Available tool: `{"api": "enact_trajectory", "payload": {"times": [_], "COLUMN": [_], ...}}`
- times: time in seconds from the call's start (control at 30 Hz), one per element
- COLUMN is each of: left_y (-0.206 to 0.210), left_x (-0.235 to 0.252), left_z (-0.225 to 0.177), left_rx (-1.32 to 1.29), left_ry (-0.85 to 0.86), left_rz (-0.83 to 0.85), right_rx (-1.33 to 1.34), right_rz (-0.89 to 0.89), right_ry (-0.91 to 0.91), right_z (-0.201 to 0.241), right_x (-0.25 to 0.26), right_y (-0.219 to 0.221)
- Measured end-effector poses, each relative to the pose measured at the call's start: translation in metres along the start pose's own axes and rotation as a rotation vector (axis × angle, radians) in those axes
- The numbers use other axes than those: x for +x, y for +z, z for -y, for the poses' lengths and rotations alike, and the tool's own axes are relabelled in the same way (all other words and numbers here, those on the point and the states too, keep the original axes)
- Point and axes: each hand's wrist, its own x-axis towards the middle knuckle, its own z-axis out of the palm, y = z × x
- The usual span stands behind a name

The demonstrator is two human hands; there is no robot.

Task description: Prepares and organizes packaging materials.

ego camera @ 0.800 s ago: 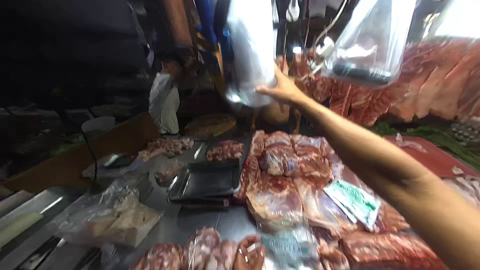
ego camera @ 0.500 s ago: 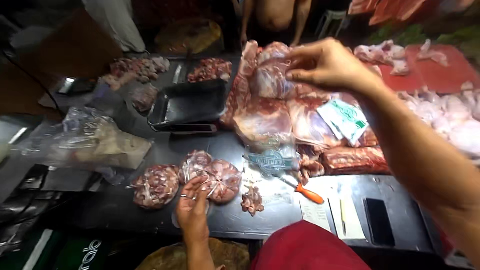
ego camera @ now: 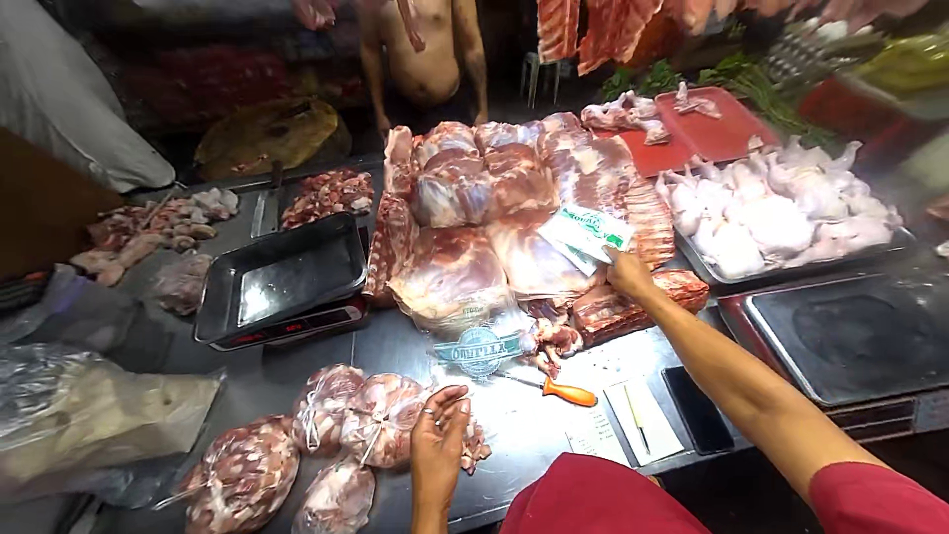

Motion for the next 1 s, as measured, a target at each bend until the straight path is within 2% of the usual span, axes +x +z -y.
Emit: {"api": "enact_trajectory", "payload": {"times": [0.07, 0.13, 0.23, 0.3, 0.37, 0.47, 0.6, 0.67, 0.77, 0.87, 1.0], "left_y": [0.011, 0.019, 0.028, 0.040, 0.056, 0.083, 0.108, 0.110, 0.114, 0.116, 0.131], "left_x": [0.002, 0.002, 0.003, 0.012, 0.029, 0.060, 0.076, 0.079, 0.084, 0.115, 0.183], "left_z": [-0.006, -0.005, 0.003, 0.009, 0.010, 0.000, -0.018, -0.020, -0.021, -0.028, -0.056], "left_rx": [-0.004, -0.006, -0.035, -0.110, -0.217, -0.413, -0.842, -0.941, -0.722, -0.510, -0.364], "left_ry": [-0.006, -0.036, -0.100, -0.123, -0.150, -0.197, -0.239, -0.239, -0.246, -0.209, -0.061], "left_rz": [0.045, 0.069, 0.107, 0.138, 0.187, 0.286, 0.282, 0.270, 0.195, 0.182, 0.305], "right_rx": [0.062, 0.184, 0.483, 0.837, 1.271, 1.615, 1.693, 1.618, 1.499, 1.439, 1.390], "right_rz": [-0.065, -0.171, -0.270, -0.250, -0.154, -0.052, -0.055, -0.064, 0.047, 0.120, -0.065], "right_ry": [-0.025, -0.128, -0.261, -0.290, -0.271, -0.158, 0.048, 0.061, 0.013, -0.025, -0.058], "right_z": [0.008, 0.018, 0.046, 0.061, 0.074, 0.092, 0.111, 0.101, 0.077, 0.072, 0.084], "right_x": [-0.001, -0.003, -0.019, -0.037, -0.056, -0.090, -0.129, -0.132, -0.141, -0.144, -0.122], "right_y": [-0.015, -0.038, -0.082, -0.101, -0.107, -0.094, -0.059, -0.034, -0.004, 0.003, -0.013]}}
